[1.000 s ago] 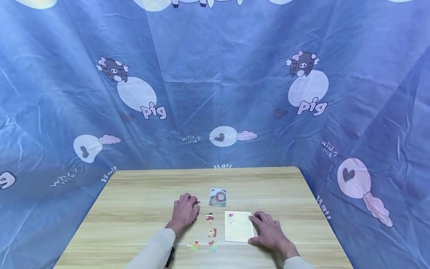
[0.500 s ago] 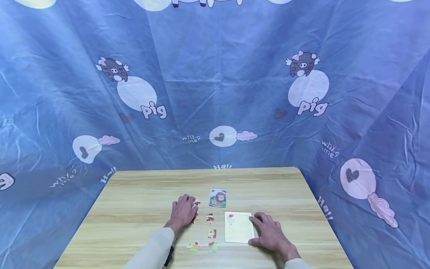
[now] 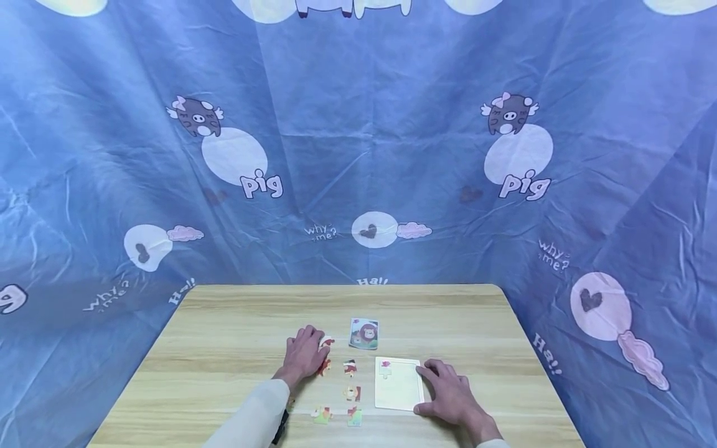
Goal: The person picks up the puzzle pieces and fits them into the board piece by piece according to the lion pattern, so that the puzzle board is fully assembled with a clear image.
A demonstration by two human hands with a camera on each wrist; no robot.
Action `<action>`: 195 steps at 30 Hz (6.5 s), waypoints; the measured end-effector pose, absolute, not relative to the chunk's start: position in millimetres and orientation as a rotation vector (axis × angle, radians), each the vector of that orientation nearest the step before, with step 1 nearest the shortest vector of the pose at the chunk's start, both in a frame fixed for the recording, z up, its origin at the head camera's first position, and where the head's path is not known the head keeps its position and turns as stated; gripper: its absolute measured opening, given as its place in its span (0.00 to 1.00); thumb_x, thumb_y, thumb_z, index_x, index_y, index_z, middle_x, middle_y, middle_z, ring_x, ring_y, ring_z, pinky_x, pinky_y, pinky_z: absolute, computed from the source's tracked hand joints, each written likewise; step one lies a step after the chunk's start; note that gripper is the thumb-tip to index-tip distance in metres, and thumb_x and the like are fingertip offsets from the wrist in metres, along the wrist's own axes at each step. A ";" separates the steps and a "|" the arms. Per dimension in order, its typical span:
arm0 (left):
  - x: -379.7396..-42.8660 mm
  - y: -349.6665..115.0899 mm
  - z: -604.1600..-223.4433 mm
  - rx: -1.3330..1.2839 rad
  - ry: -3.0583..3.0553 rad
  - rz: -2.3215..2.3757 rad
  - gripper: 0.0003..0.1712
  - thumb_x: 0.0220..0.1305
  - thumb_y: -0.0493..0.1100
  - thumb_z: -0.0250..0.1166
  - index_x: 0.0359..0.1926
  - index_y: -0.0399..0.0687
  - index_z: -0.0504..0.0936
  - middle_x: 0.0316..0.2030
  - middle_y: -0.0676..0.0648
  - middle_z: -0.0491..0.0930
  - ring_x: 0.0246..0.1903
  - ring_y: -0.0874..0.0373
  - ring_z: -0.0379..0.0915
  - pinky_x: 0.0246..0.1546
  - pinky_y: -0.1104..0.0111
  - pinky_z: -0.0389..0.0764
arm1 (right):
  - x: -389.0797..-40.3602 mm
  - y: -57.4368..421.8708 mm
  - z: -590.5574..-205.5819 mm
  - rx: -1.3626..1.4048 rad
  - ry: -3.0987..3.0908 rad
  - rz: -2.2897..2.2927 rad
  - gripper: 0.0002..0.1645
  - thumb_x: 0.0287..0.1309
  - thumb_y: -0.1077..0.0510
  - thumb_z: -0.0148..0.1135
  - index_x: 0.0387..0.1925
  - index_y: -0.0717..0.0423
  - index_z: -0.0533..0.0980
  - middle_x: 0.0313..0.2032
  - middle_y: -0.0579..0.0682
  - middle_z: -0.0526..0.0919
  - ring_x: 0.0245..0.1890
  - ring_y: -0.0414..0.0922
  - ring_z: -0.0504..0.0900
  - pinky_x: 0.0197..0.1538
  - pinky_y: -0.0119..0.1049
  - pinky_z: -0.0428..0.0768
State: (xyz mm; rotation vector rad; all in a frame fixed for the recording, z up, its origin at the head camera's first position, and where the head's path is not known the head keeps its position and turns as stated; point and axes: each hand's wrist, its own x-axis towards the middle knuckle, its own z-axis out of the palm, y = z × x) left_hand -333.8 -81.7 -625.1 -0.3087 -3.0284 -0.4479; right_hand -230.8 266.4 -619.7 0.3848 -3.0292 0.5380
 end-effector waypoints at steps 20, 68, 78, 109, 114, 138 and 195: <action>-331.4 -82.9 -627.6 -0.323 -2.986 -0.438 0.19 0.63 0.52 0.63 0.52 0.51 0.80 0.48 0.49 0.75 0.47 0.53 0.70 0.42 0.56 0.68 | -228.8 266.1 -625.4 0.370 -3.031 0.531 0.53 0.31 0.29 0.73 0.60 0.48 0.74 0.60 0.51 0.73 0.60 0.52 0.70 0.47 0.52 0.68; -334.1 -83.6 -632.1 -0.324 -2.883 -0.863 0.08 0.60 0.43 0.62 0.42 0.57 0.80 0.30 0.57 0.78 0.33 0.60 0.74 0.38 0.61 0.62 | -226.0 267.9 -625.9 0.357 -2.981 0.560 0.51 0.32 0.29 0.73 0.60 0.48 0.75 0.60 0.51 0.73 0.59 0.52 0.71 0.46 0.50 0.67; -334.6 -80.2 -626.7 -0.362 -2.887 -0.992 0.10 0.64 0.43 0.58 0.45 0.56 0.81 0.32 0.59 0.78 0.35 0.62 0.74 0.45 0.58 0.67 | -226.7 269.5 -623.3 0.367 -2.990 0.576 0.51 0.32 0.29 0.73 0.60 0.48 0.75 0.60 0.50 0.73 0.60 0.52 0.71 0.47 0.51 0.67; -318.2 -38.0 -616.2 -0.520 -2.794 -1.143 0.08 0.63 0.45 0.60 0.41 0.55 0.83 0.35 0.58 0.80 0.37 0.64 0.74 0.47 0.61 0.72 | -227.2 270.5 -624.7 0.365 -2.994 0.603 0.52 0.34 0.28 0.71 0.61 0.48 0.74 0.61 0.51 0.72 0.60 0.53 0.70 0.47 0.51 0.66; -311.9 -29.4 -616.2 -0.522 -2.802 -1.177 0.06 0.63 0.45 0.60 0.40 0.57 0.82 0.36 0.57 0.81 0.35 0.65 0.73 0.44 0.65 0.74 | -225.2 272.7 -625.1 0.369 -2.988 0.605 0.52 0.34 0.28 0.72 0.61 0.48 0.74 0.61 0.51 0.72 0.60 0.52 0.70 0.47 0.50 0.65; -299.4 6.3 -613.6 -0.567 -2.806 -1.149 0.07 0.60 0.44 0.60 0.37 0.59 0.83 0.35 0.60 0.80 0.37 0.66 0.73 0.45 0.65 0.74 | -224.7 274.7 -621.4 0.372 -3.012 0.608 0.52 0.34 0.29 0.72 0.62 0.48 0.73 0.62 0.51 0.72 0.61 0.52 0.69 0.49 0.52 0.66; -291.7 59.3 -629.8 -0.579 -2.816 -0.897 0.04 0.55 0.49 0.66 0.34 0.62 0.83 0.26 0.65 0.79 0.32 0.67 0.69 0.40 0.67 0.59 | -223.0 276.3 -622.8 0.341 -3.026 0.645 0.52 0.35 0.29 0.71 0.63 0.47 0.73 0.64 0.51 0.71 0.63 0.53 0.68 0.52 0.51 0.64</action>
